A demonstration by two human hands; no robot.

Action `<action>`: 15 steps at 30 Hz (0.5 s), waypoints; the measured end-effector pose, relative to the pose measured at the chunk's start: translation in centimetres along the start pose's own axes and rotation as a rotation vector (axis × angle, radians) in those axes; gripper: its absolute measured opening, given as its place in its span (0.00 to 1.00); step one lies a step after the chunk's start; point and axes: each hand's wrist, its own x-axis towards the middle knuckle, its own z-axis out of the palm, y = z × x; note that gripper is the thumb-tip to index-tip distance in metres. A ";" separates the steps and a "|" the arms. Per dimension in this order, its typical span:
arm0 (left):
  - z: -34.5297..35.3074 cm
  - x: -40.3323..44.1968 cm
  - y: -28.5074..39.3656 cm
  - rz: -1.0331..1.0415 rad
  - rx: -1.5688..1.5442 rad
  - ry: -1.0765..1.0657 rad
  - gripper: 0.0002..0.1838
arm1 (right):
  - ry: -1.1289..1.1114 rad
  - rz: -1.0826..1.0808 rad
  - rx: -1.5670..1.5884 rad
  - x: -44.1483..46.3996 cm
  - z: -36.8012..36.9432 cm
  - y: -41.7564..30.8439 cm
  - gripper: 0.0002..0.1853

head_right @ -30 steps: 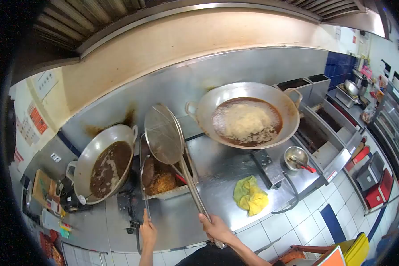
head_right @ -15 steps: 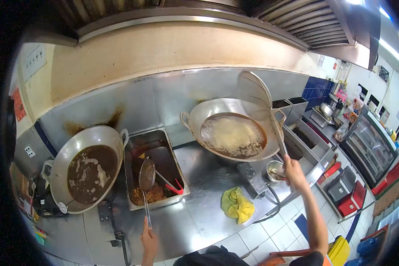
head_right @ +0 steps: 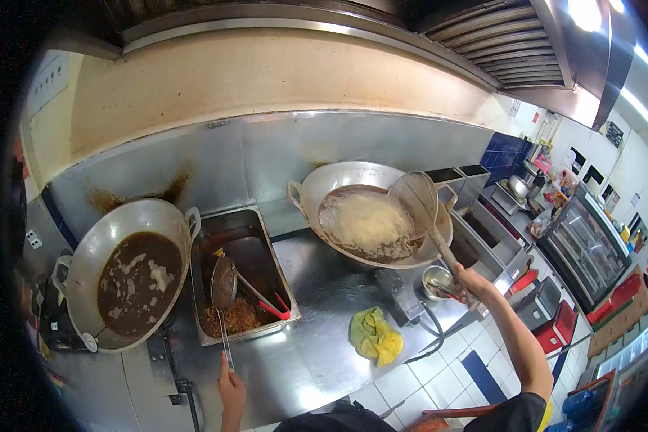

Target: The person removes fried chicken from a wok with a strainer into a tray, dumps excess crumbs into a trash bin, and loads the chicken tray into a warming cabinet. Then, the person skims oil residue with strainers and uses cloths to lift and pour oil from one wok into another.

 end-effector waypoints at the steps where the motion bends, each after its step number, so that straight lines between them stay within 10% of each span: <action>1: 0.2 0.0 -0.2 -0.031 -0.019 -0.005 0.32 | 0.000 -0.001 -0.002 -0.3 0.8 -0.3 0.30; 15: 1.2 -0.9 2.8 -0.047 -0.019 -0.022 0.30 | -0.693 0.277 0.632 -2.3 7.1 -1.8 0.25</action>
